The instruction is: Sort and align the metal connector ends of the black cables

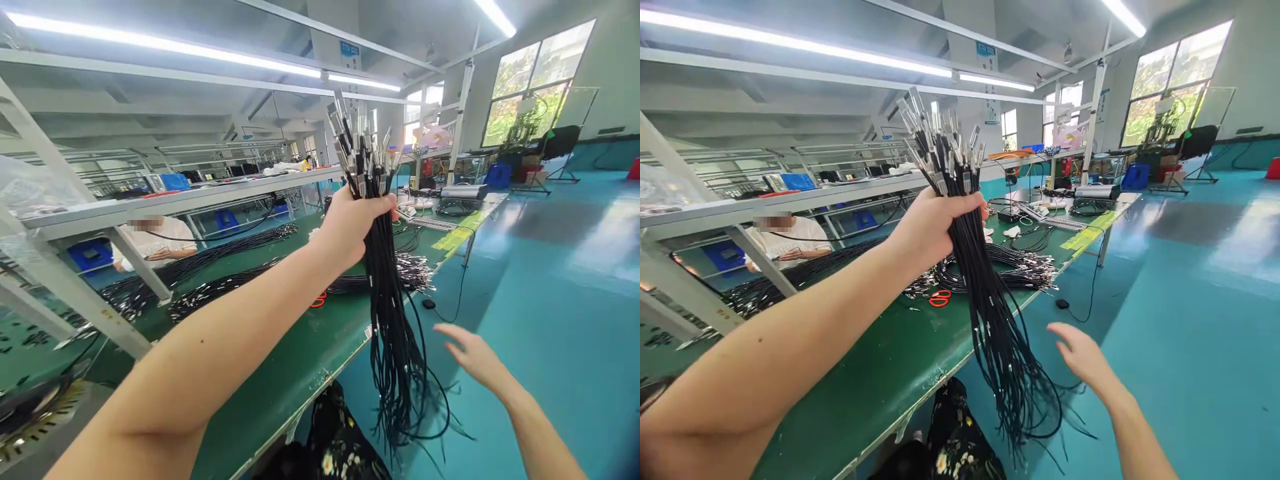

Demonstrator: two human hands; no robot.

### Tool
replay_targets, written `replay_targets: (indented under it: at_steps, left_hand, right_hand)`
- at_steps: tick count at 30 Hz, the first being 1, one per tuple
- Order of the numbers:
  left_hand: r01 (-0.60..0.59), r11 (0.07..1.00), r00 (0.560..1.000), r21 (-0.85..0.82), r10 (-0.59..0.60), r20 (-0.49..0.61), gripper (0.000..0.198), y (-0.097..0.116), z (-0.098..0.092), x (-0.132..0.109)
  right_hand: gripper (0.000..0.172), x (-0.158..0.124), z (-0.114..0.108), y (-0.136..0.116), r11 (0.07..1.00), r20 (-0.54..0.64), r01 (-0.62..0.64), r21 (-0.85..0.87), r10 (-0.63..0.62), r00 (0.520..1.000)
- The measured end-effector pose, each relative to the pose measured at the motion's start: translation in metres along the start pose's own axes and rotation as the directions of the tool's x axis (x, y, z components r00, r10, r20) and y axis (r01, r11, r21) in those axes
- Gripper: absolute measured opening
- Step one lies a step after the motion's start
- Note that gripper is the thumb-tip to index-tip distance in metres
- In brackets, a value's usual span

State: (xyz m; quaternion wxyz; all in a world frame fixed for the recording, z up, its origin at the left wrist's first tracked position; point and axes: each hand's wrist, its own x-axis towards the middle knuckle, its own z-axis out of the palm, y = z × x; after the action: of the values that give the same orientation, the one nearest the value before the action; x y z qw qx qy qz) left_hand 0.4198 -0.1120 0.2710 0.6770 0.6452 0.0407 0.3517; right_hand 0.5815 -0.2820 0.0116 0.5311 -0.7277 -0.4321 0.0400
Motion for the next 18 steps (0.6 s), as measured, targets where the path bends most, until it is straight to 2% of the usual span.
replay_targets:
  at_steps: [2,5,6,7,8,9,11,13,15,16,18]
  left_hand:
    - [-0.006,0.999,0.998,-0.045,0.004,-0.056,0.018,-0.005,0.007,0.001]
    - [0.021,0.994,0.992,-0.108,-0.035,-0.124,0.019,-0.016,0.023,0.001]
    - [0.034,0.992,0.989,-0.118,-0.050,-0.139,0.019,-0.019,0.028,0.001]
    - [0.045,0.992,0.986,-0.120,-0.063,-0.152,0.019,-0.021,0.032,0.001]
    - [0.053,0.991,0.984,-0.121,-0.072,-0.163,0.018,-0.023,0.034,0.002]
    - [0.062,0.991,0.984,-0.121,-0.081,-0.158,0.018,-0.024,0.034,0.003]
    - [0.085,0.989,0.994,-0.121,-0.092,-0.058,0.019,-0.023,0.027,0.008]
    - [0.125,0.986,0.981,-0.109,-0.106,0.165,0.026,-0.023,0.010,0.013]
    - [0.186,0.981,0.922,-0.060,-0.153,0.355,0.038,-0.025,-0.012,0.017]
    - [0.222,0.975,0.897,-0.020,-0.196,0.396,0.046,-0.028,-0.022,0.018]
    - [0.282,0.956,0.873,0.075,-0.288,0.394,0.063,-0.036,-0.036,0.017]
  right_hand:
    - [0.052,0.000,0.008,-0.030,0.999,0.027,0.024,0.033,-0.025,0.999]
    - [0.091,0.005,0.040,-0.086,0.974,0.015,0.177,0.140,-0.181,0.983]
    - [0.092,0.009,0.054,-0.101,0.977,-0.031,0.155,0.144,-0.152,0.988]
    - [0.085,0.013,0.068,-0.113,0.983,-0.123,0.115,0.140,-0.098,0.988]
    - [0.069,0.018,0.081,-0.122,0.988,-0.221,0.060,0.143,-0.027,0.975]
    - [0.051,0.023,0.092,-0.127,0.985,-0.268,0.034,0.170,0.013,0.963]
    - [0.025,0.033,0.102,-0.128,0.951,-0.259,0.040,0.308,0.043,0.965]
    - [0.020,0.041,0.100,-0.125,0.851,-0.143,0.072,0.520,0.004,0.990]
    - [0.024,0.047,0.092,-0.123,0.724,-0.048,0.062,0.687,-0.040,0.998]
    - [0.026,0.049,0.087,-0.123,0.682,-0.027,0.054,0.729,-0.051,0.998]
    - [0.028,0.051,0.081,-0.126,0.662,-0.022,0.052,0.747,-0.053,0.998]
